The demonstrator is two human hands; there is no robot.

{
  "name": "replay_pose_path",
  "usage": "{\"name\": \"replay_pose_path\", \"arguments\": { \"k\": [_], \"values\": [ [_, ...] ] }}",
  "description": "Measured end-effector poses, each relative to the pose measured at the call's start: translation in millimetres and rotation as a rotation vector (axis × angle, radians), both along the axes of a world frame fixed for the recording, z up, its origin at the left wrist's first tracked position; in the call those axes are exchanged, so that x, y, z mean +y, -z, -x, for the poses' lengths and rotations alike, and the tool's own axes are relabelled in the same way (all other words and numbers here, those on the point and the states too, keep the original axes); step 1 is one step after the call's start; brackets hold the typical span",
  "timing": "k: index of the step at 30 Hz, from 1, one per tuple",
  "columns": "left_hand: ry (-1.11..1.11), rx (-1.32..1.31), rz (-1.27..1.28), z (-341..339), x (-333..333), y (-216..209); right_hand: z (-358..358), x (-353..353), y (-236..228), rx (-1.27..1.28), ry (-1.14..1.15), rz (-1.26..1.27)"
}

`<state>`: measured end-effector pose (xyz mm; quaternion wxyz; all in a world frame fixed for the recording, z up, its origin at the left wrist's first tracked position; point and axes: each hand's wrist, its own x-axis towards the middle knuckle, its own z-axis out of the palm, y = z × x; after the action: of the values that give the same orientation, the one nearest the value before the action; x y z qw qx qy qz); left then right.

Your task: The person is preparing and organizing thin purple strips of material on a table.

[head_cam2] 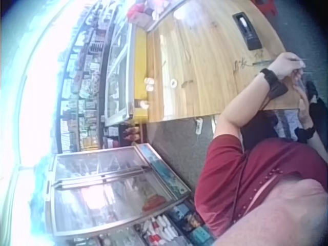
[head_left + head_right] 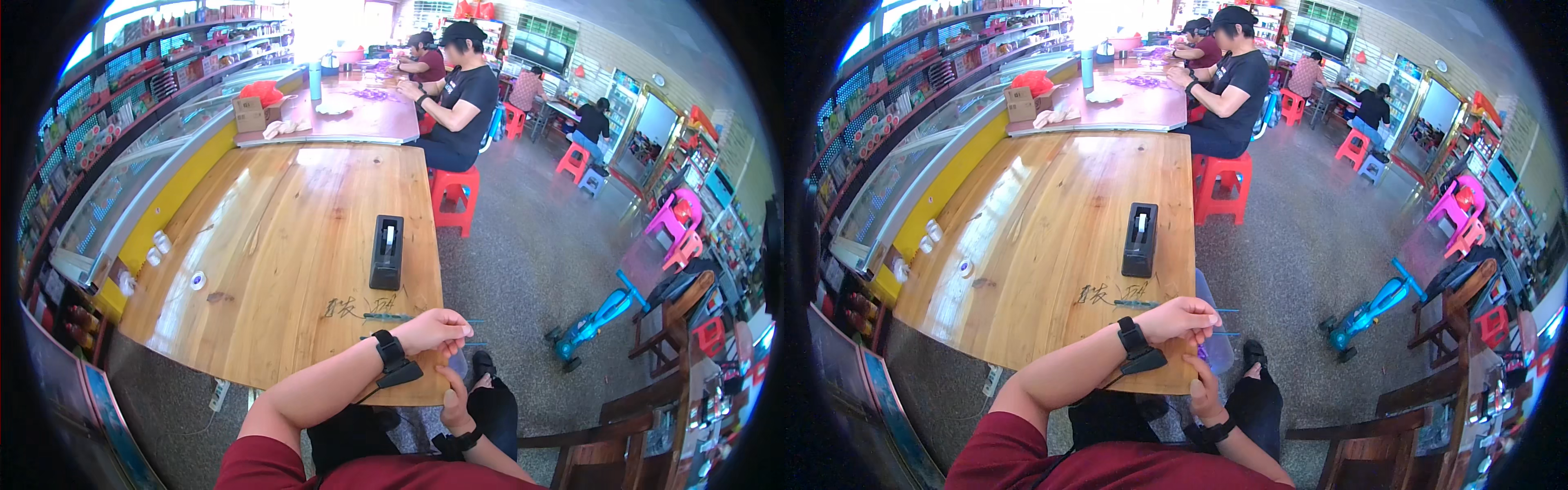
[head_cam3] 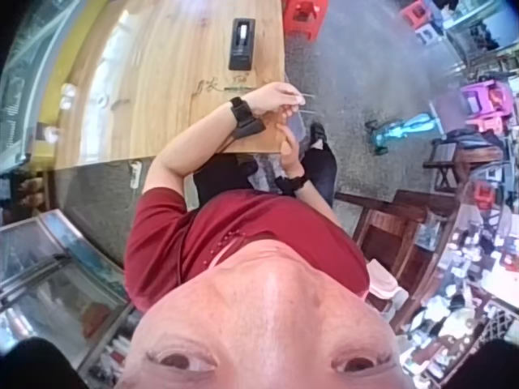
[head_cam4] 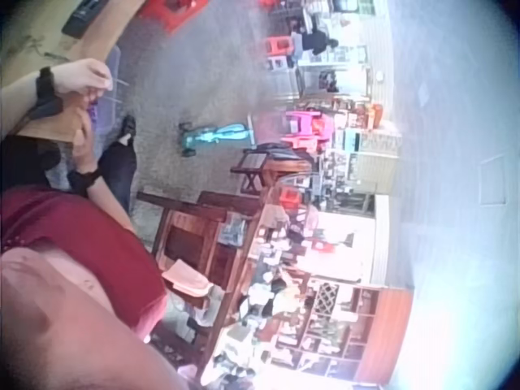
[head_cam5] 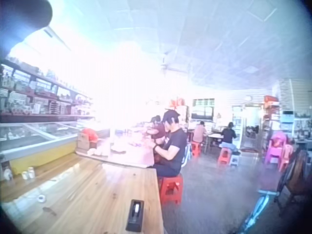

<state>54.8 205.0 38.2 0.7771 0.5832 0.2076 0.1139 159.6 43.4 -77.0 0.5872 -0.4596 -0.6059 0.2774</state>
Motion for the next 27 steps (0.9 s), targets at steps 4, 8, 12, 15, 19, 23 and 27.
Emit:
{"name": "replay_pose_path", "arguments": {
  "k": [4,8,12,15,19,23,27],
  "values": [
    [0.009,-0.004,-0.005,-0.6,0.3,1.3,-0.8,-0.6,-1.1,-0.024,0.002,0.006],
    [0.012,0.000,-0.020,-0.6,-1.3,-1.9,0.9,1.1,0.5,0.026,0.028,-0.028],
    [0.016,-0.002,-0.011,-0.1,-0.1,-0.2,2.4,1.8,1.1,0.038,0.038,-0.025],
    [0.013,0.004,-0.029,-1.0,-0.6,0.0,1.0,0.3,3.1,0.037,0.022,-0.003],
    [0.020,-0.008,-0.029,-1.4,-0.6,1.2,1.3,0.3,2.7,0.042,0.003,0.017],
    [0.024,-0.020,-0.020,-1.6,-0.4,3.2,1.8,1.1,3.7,0.037,0.044,-0.019],
    [0.023,-0.026,-0.024,-1.2,-0.3,3.7,2.6,0.5,2.0,0.038,0.043,-0.016]
  ]
}}
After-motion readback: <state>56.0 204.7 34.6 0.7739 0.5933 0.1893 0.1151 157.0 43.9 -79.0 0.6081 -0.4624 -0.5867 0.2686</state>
